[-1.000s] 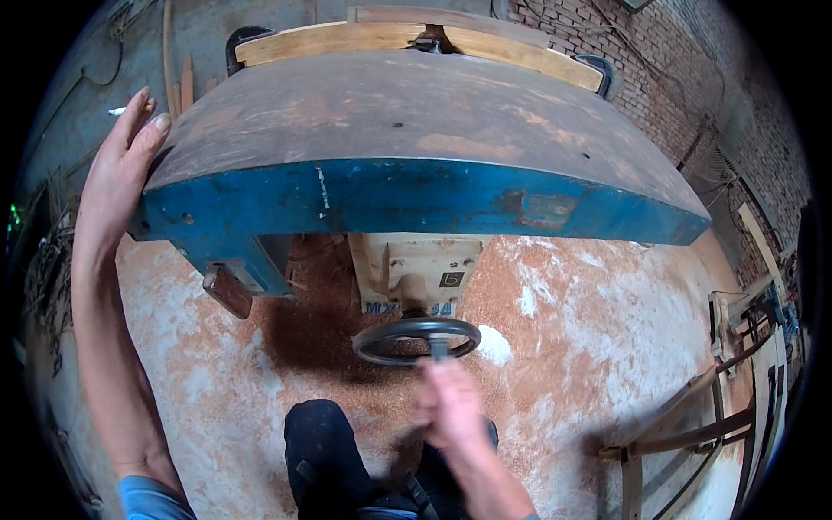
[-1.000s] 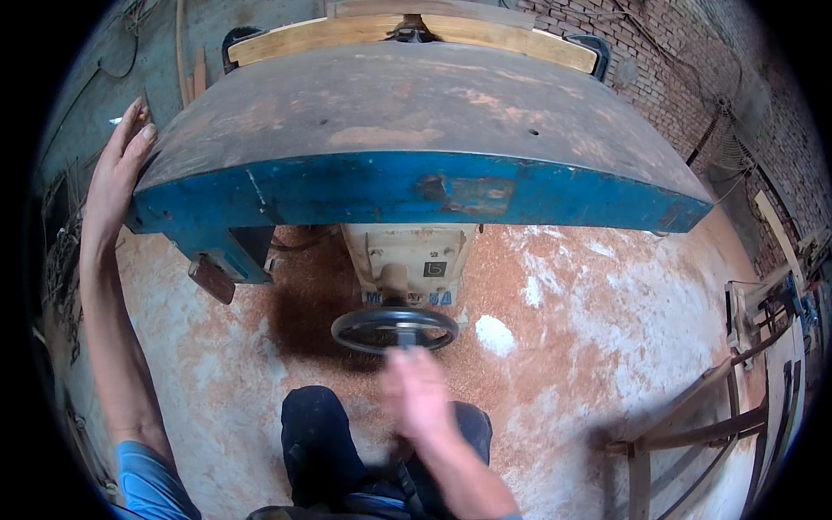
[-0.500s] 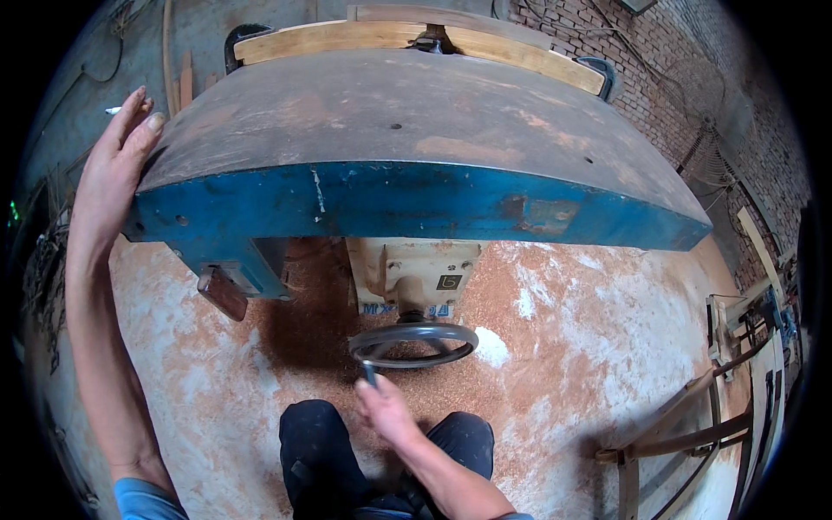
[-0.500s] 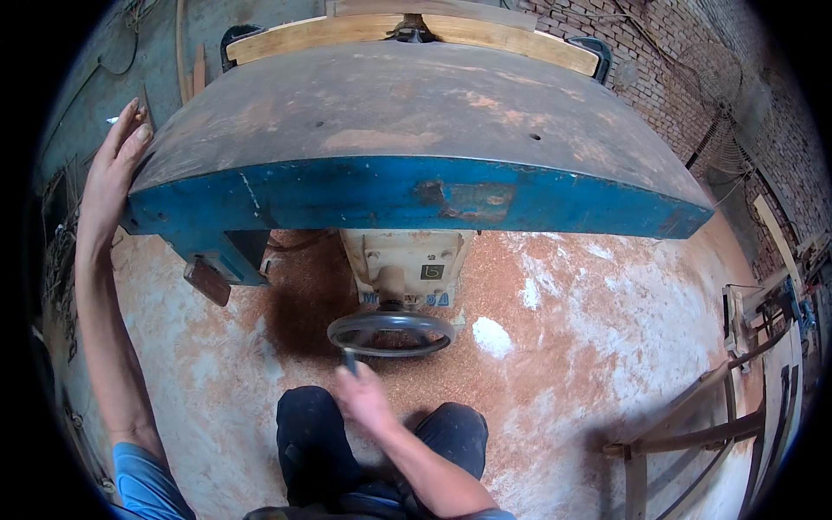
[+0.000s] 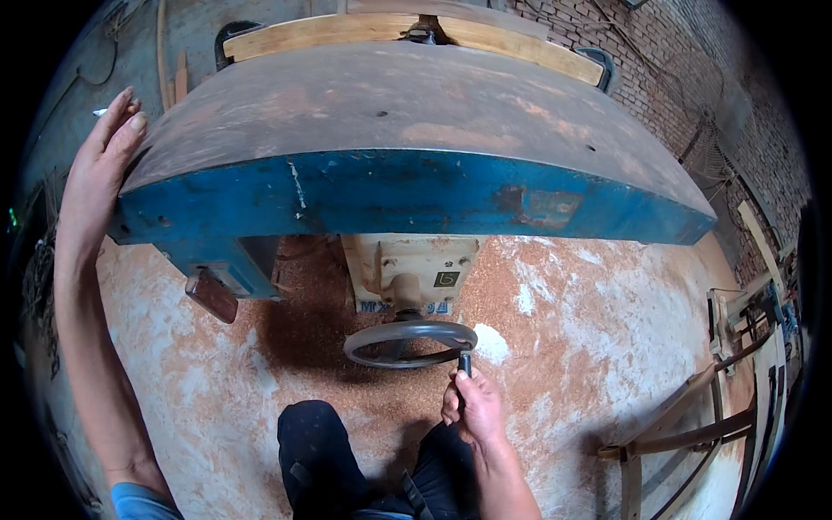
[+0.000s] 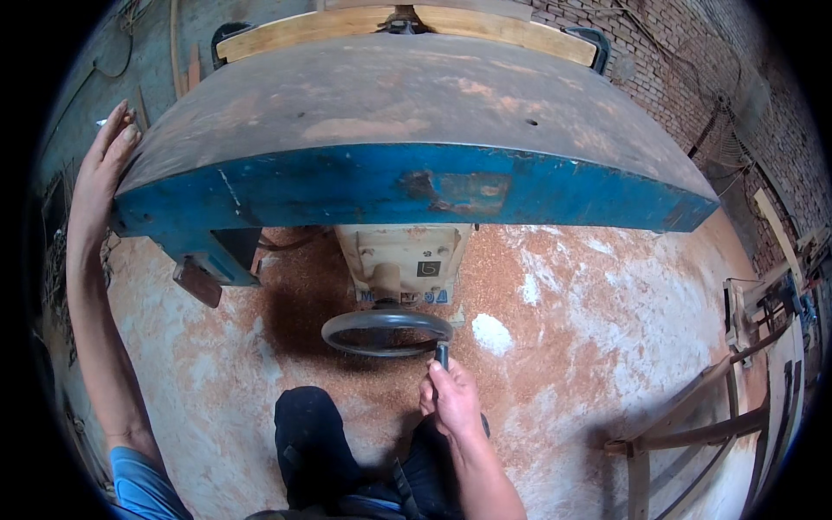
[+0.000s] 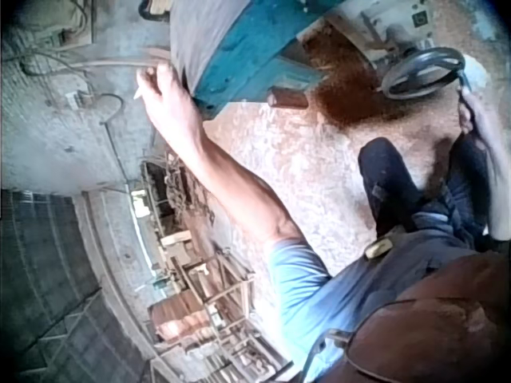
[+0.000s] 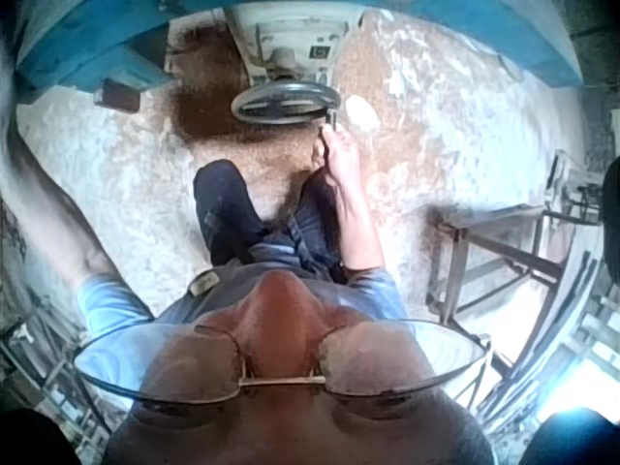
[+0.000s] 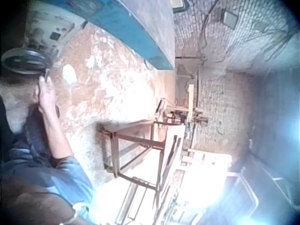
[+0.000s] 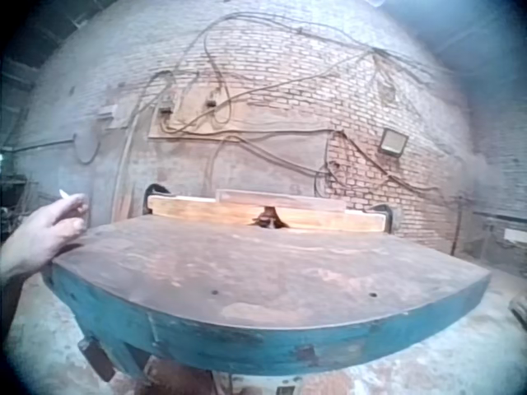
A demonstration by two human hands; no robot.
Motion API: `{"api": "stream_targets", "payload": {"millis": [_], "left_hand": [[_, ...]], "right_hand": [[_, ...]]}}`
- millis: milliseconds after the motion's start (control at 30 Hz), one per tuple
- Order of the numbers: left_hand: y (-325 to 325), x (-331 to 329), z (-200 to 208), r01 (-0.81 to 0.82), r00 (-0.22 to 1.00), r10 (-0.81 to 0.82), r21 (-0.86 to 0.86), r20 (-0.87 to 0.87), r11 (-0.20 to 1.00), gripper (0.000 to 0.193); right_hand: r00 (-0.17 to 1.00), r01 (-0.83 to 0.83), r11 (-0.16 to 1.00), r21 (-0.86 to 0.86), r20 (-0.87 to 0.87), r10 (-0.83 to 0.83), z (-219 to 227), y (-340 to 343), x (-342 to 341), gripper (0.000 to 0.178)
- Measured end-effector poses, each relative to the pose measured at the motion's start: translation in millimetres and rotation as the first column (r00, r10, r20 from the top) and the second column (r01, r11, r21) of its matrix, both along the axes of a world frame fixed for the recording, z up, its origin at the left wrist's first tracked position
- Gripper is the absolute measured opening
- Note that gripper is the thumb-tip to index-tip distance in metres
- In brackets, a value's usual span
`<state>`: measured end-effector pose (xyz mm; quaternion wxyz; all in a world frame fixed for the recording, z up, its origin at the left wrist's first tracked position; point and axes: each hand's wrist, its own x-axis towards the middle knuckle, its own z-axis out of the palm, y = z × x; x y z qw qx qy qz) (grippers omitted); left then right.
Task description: The person assembles wooden frames by picking up pre-drilled wooden slats and interlocking them into rectangular structures. They repeatedly lift the frames, inspect the joints, and place them onto a workbench. The person also adjusts a large metal table surface and uses a hammer to secure the wooden components.
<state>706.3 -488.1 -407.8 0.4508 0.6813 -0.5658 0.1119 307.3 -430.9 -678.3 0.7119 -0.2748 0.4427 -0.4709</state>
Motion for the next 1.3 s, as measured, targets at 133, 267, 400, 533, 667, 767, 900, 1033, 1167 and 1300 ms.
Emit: {"api": "stream_targets", "payload": {"millis": [133,267,400,533,667,767,900,1033,1167,1300], "left_hand": [[-6,0,-1,0.013,1.000,-0.014,0.013,0.013,1.000,0.078],[-5,1,0,-0.033,0.999,0.033,0.006,0.019,0.999,0.079],[-2,6,-4,-0.035,0.999,0.035,-0.015,0.015,0.999,0.081],[-4,-2,-2,-0.028,1.000,0.028,-0.009,-0.007,1.000,0.083],[-10,7,-6,-0.069,0.996,0.069,0.002,0.058,0.998,0.085],[-6,19,-2,-0.090,0.992,0.090,-0.005,0.094,0.996,0.087],[-13,25,-5,-0.104,0.991,0.105,-0.007,0.084,0.995,0.089],[-16,33,-7,-0.088,0.994,0.090,-0.038,0.065,0.995,0.089],[-17,29,-10,-0.001,1.000,0.001,-0.027,-0.015,1.000,0.088],[-6,9,-2,-0.033,0.998,0.034,-0.026,0.045,0.999,0.085]], "right_hand": [[0.959,-0.097,0.990,0.104,-0.256,0.121,-37,1,17,0.017],[0.954,-0.130,0.986,0.102,-0.260,0.153,-58,2,40,0.020],[0.947,-0.154,0.981,0.117,-0.265,0.180,-54,2,41,0.021],[0.970,-0.139,0.986,0.096,-0.187,0.155,-68,7,49,0.021],[0.983,-0.164,0.983,0.076,-0.070,0.170,-71,10,72,0.021],[0.963,-0.218,0.973,0.078,-0.144,0.228,-65,7,74,0.021],[0.962,-0.221,0.971,0.093,-0.144,0.233,-65,6,70,0.021],[0.968,-0.230,0.970,0.081,-0.081,0.237,-61,7,67,0.021],[0.984,-0.175,0.978,0.112,-0.012,0.177,-64,9,70,0.019],[0.992,-0.122,0.979,0.163,0.031,0.119,-60,14,68,0.016]]}}
